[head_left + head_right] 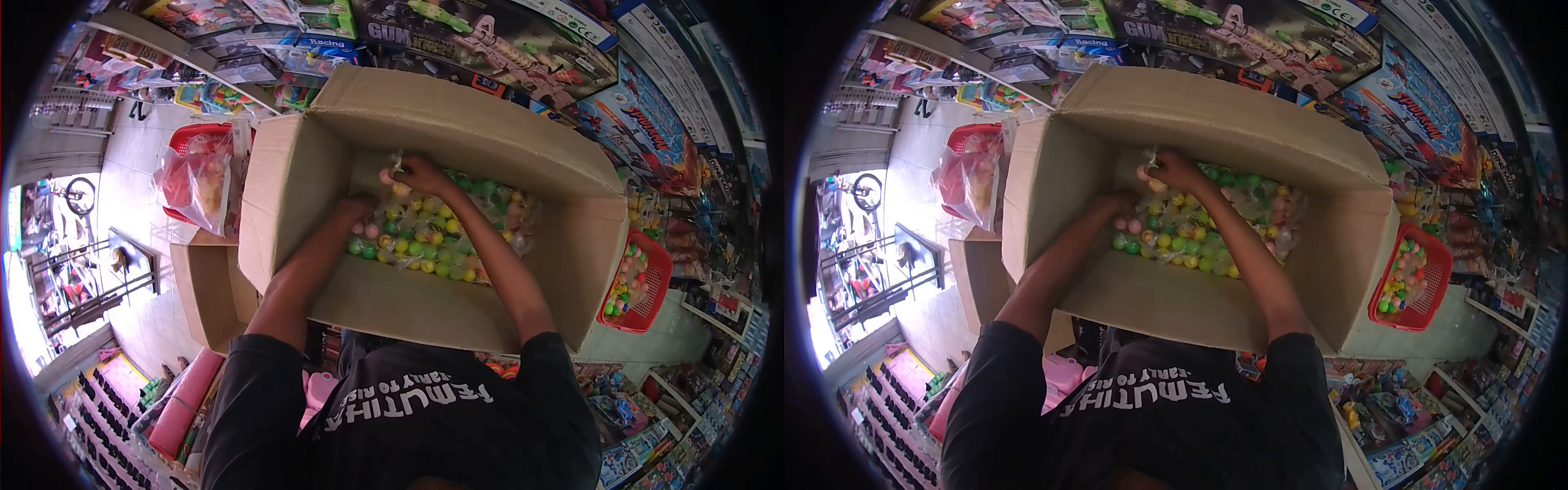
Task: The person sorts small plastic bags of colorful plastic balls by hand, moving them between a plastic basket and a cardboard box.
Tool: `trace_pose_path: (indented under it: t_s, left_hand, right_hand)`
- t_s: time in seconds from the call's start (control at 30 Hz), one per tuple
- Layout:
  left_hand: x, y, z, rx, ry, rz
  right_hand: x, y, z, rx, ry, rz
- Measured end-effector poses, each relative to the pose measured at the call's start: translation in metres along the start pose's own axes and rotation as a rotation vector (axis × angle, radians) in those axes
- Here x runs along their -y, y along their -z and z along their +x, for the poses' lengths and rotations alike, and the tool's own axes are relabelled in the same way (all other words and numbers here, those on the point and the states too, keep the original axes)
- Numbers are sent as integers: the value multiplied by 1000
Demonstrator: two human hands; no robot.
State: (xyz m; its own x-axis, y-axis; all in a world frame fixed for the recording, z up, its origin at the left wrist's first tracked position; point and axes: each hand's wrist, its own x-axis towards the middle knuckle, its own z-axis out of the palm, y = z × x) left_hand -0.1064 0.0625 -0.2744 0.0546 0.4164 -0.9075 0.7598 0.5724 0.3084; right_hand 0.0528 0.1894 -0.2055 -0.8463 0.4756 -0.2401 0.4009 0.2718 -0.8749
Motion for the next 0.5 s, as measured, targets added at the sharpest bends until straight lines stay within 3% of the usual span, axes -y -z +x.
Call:
trace_pose_path:
  t_s: [0.07,0.13,0.2,0.27,0.33,0.5]
  left_hand:
    - [3,5,-6,19,-170,139]
    - [0,6,-21,41,-80,44]
    - [-13,12,-41,54,5,-47]
    - [-27,14,-60,178,-107,150]
    - [-4,-3,-30,206,-97,248]
    - [5,-15,-11,315,-74,548]
  right_hand:
    - [-1,-7,7,-5,-50,10]
    - [2,-13,12,-111,-11,14]
    - [4,-24,22,-65,-38,-21]
    - [-6,-38,30,-20,-65,-58]
    - [-19,-55,39,-47,56,-327]
    - [-8,-76,30,86,5,-250]
